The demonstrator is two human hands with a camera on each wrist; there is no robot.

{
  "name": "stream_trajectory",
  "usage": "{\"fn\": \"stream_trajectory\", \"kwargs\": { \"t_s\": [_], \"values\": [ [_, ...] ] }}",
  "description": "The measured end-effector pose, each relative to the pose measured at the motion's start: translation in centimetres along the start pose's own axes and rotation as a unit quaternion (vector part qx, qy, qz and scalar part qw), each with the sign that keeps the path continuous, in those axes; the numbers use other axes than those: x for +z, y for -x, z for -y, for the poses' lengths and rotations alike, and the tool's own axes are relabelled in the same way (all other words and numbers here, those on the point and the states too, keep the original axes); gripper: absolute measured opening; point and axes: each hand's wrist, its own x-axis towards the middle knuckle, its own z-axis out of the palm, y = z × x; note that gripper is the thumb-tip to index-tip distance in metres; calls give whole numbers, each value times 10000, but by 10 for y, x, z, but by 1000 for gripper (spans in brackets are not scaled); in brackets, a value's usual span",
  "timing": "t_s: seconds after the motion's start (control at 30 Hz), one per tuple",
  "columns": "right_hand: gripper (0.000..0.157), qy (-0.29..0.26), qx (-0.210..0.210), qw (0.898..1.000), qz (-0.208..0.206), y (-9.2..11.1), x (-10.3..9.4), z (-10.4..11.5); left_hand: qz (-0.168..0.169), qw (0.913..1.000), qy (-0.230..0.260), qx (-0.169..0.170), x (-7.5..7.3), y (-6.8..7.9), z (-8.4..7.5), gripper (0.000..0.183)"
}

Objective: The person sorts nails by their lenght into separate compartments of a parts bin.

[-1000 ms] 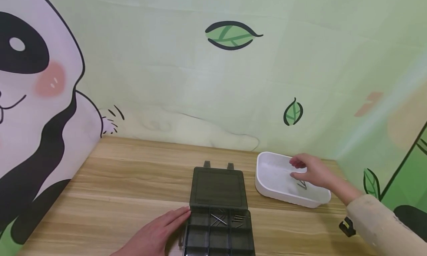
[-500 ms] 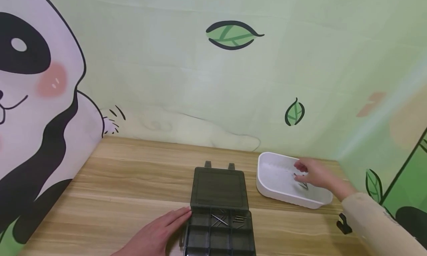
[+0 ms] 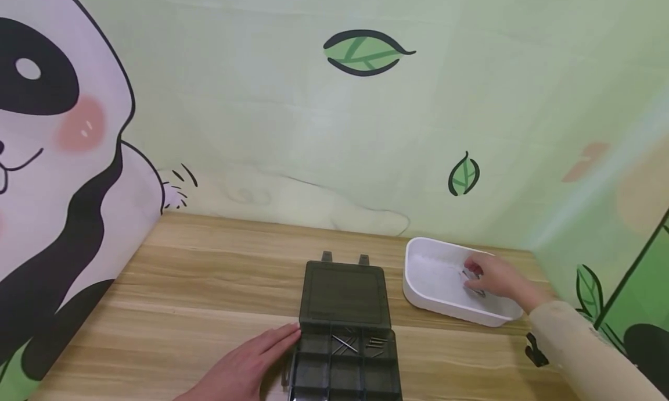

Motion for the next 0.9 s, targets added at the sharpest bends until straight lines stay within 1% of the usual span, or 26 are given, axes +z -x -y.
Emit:
{"fn": "stream_trajectory", "kwargs": {
  "t_s": [0.07,0.23,0.5,0.63,0.73,0.9],
  "values": [
    [40,1,-15,10000,-41,-2,3,-3,-5,10000,-2,11,0,0,0,121],
    [33,73,-228,9995,-197,-4,8,-6,21,10000,0,-31,1,0,0,121],
    [22,238,-352,9988,-250,-8,11,-6,64,9999,30,-123,0,1,-1,122],
    [15,217,-435,9984,-278,-9,13,-7,87,9998,101,-174,0,1,-1,122],
    [14,163,-449,9985,-279,-10,14,-8,73,9998,115,-167,0,1,-1,122],
    [17,74,-432,9982,-407,-7,14,-7,53,9998,95,-142,1,0,-1,124]
  ]
}}
